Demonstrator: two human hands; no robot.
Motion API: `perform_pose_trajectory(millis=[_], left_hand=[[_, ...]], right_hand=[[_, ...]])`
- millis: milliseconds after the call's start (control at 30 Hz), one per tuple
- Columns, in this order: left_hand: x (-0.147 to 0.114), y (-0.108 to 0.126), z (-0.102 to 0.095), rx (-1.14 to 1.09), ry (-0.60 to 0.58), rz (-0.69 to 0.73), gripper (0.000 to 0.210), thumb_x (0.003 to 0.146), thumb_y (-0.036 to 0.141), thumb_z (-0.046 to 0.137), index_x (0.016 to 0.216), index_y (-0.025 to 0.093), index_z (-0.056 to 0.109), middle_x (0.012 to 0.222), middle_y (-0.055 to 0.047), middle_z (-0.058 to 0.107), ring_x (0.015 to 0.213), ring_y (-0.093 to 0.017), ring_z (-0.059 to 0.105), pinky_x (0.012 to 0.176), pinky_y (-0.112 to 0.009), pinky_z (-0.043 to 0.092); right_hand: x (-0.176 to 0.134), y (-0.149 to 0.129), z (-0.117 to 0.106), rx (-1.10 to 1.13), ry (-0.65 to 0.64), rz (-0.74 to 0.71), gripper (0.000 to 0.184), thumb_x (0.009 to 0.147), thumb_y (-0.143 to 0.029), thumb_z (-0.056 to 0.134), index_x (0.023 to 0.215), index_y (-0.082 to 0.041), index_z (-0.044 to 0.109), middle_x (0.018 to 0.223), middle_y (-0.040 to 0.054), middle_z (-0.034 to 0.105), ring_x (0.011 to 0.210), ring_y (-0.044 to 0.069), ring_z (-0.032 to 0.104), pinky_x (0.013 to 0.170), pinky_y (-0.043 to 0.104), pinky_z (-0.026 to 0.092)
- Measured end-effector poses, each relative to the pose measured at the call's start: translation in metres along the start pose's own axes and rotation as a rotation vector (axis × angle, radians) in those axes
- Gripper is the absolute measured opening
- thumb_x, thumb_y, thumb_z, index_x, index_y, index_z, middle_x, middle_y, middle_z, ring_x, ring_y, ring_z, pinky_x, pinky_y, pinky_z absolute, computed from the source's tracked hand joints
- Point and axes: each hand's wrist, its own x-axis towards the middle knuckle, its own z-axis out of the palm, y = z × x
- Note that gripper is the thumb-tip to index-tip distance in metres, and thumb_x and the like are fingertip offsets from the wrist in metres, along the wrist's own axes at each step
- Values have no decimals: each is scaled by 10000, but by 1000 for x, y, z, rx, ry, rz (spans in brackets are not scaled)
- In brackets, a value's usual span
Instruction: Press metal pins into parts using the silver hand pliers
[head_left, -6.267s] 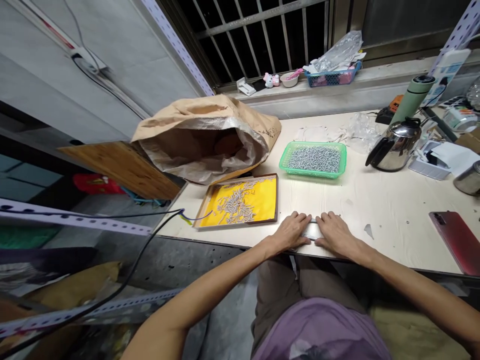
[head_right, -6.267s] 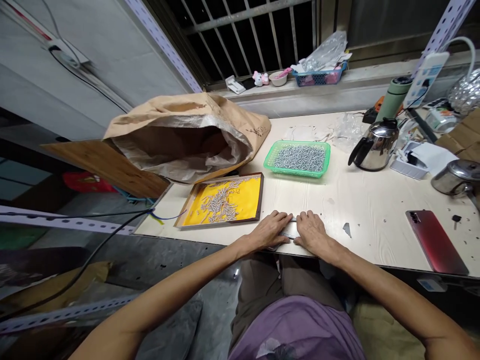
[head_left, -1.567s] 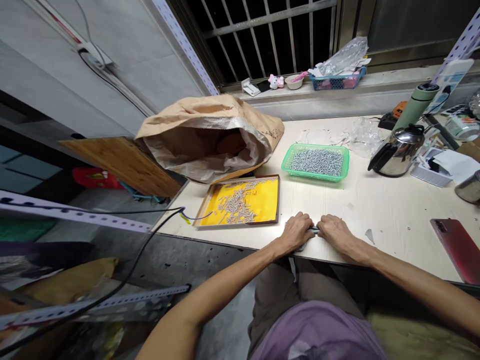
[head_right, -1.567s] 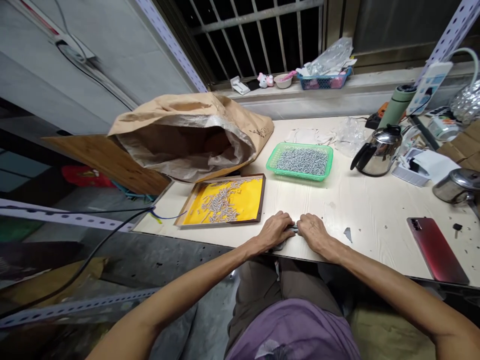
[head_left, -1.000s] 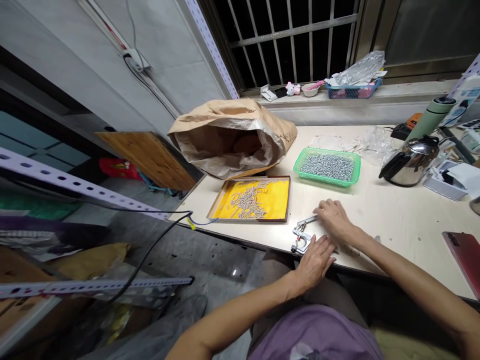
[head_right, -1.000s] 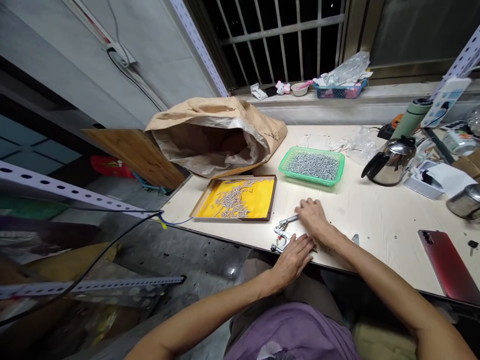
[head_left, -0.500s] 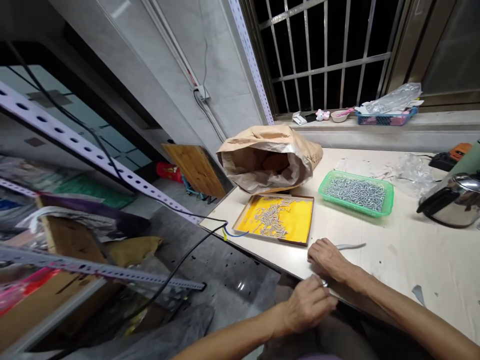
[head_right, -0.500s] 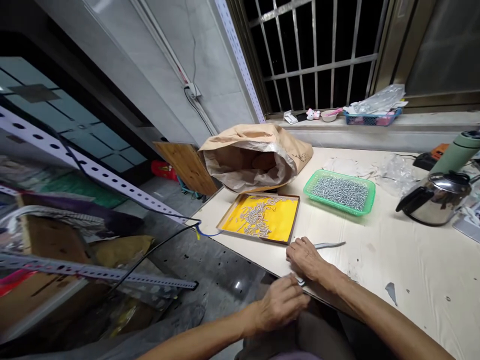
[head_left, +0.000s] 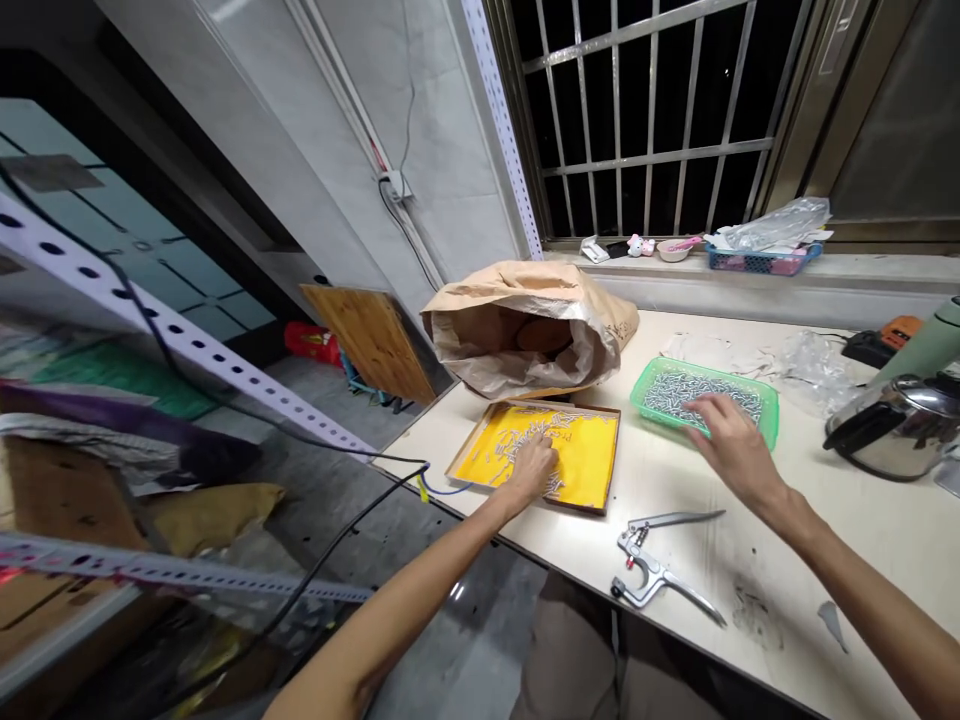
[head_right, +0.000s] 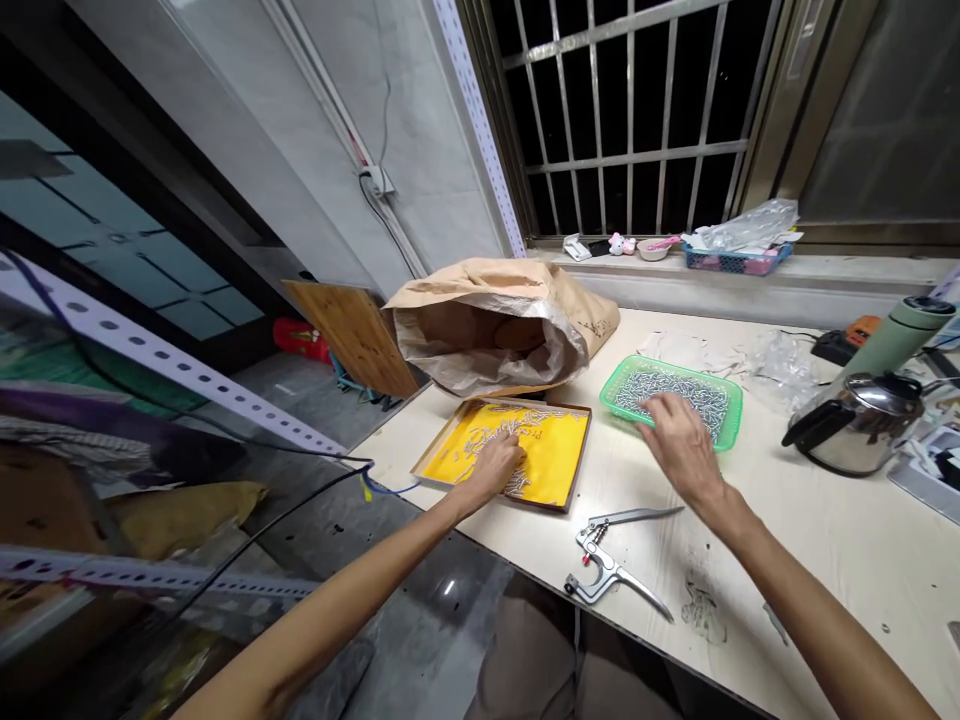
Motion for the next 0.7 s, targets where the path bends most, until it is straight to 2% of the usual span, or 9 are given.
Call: perform_pose_trajectory(millis=[133,233,300,367,500,567,700], left_hand=[[-7,8,-6,-80,28,-29,231,813,113,474,749,118,696,857,-137,649,915,-249,545,795,-346,430],[-23,28,-11,-413,38,-60,188,804,218,539,803,162,719,865,-80,689,867,-213,591,777,-295,442],[-39,49,-9,-691,-63,-89,185,762,291,591,805,173,726,832,-49,707,781,-188,609,700,-259,445],[-55,71,-2,-881,-194,-133,214,714,331,624,782,156,727,775,-38,707,697,-168,599,616,-234,422],[-76,100,17,-992,-358,-280,247,656,344,640,728,120,716,599,-12,643,529,-112,496,505,-211,320],[-79,106,23,-1026,-397,-335,259,633,349,651,711,109,710,552,-3,609,490,-93,449,489,-208,288],[-79,110,26,-1055,-387,-351,288,596,385,678,659,104,691,517,12,564,498,-86,422,488,-209,273]], right_hand=[[-66,-21,14,144,-285,-29,189,920,-242,421,973,-201,598,961,87,602,894,218,575,772,345,465],[-111,-34,25,158,-446,13,162,910,-264,463,939,-196,607,916,82,608,847,209,581,731,329,465],[-130,-40,30,141,-518,42,137,887,-271,517,947,-188,607,913,81,605,831,208,578,712,324,456],[-141,-43,32,117,-549,68,113,869,-241,542,941,-179,603,899,75,602,813,201,571,702,315,443],[-145,-48,33,90,-555,80,105,883,-173,492,898,-190,594,842,44,591,777,172,558,684,283,408],[-144,-51,32,64,-569,91,106,891,-176,488,887,-191,593,832,37,587,767,166,555,673,275,390],[-144,-57,31,17,-594,127,81,885,-159,516,889,-183,593,851,36,591,781,160,560,670,263,367]])
